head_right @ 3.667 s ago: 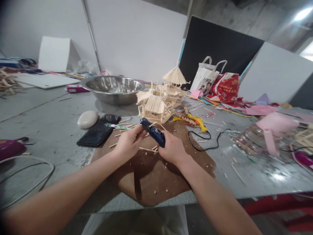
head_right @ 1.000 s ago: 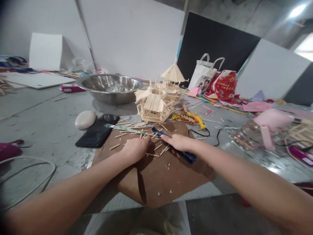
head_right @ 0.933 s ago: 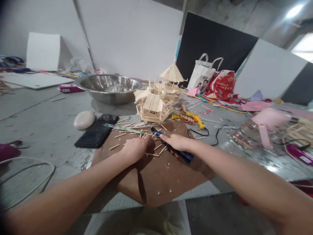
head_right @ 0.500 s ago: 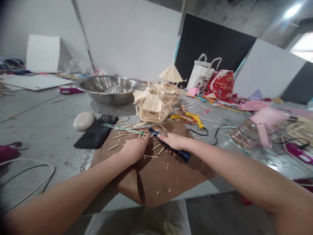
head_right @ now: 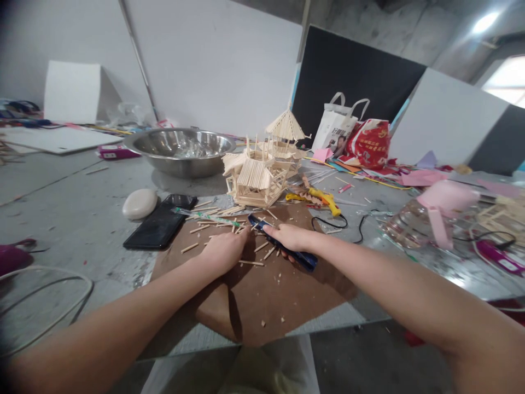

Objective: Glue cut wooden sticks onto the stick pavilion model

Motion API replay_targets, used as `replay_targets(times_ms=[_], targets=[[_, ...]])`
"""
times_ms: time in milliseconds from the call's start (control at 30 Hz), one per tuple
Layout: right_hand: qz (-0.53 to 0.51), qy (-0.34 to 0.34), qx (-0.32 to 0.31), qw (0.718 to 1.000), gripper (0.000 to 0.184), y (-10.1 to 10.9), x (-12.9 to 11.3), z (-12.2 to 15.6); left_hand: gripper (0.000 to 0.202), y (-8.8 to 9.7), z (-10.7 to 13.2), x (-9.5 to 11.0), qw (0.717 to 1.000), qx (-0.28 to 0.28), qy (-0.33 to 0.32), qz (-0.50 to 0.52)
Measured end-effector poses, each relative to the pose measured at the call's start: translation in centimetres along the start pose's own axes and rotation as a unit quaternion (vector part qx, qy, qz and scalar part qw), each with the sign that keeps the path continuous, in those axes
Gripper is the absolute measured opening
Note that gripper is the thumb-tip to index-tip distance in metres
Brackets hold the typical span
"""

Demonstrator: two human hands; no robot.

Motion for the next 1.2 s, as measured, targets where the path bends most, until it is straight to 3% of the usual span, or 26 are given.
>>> replay_targets(times_ms=[800, 1000, 1100, 1200], targets=[[-0.009, 0.012, -0.005, 1.000, 0.054, -0.2, 0.1, -0.3, 0.033, 0.1, 0.0, -0.1, 1.000, 0.012, 0.007, 0.008], [-0.050, 0.019, -0.024, 0.998, 0.046, -0.4, -0.6, 0.9, 0.029, 0.8, 0.5, -0.6, 0.998, 0.015, 0.014, 0.057], [-0.043, 0.066, -0.016, 0.997, 0.035, 0.2, -2.1, 1.9, 0.030, 1.5, 0.4, -1.0, 0.989, 0.058, 0.010, 0.136], [0.014, 0.099, 0.032, 0.994, 0.022, 1.6, -3.4, 2.7, 0.036, 2.5, 0.2, -1.5, 0.970, 0.125, -0.001, 0.207]])
Point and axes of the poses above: each hand's wrist, its own z-axis away from the middle knuckle, its own y-axis out of the back of the hand, x = y × z, the point moved 8 cm from there along -z, towards the middle knuckle, and after that the axes turned 1 degree about y, right-handed, at the moved point
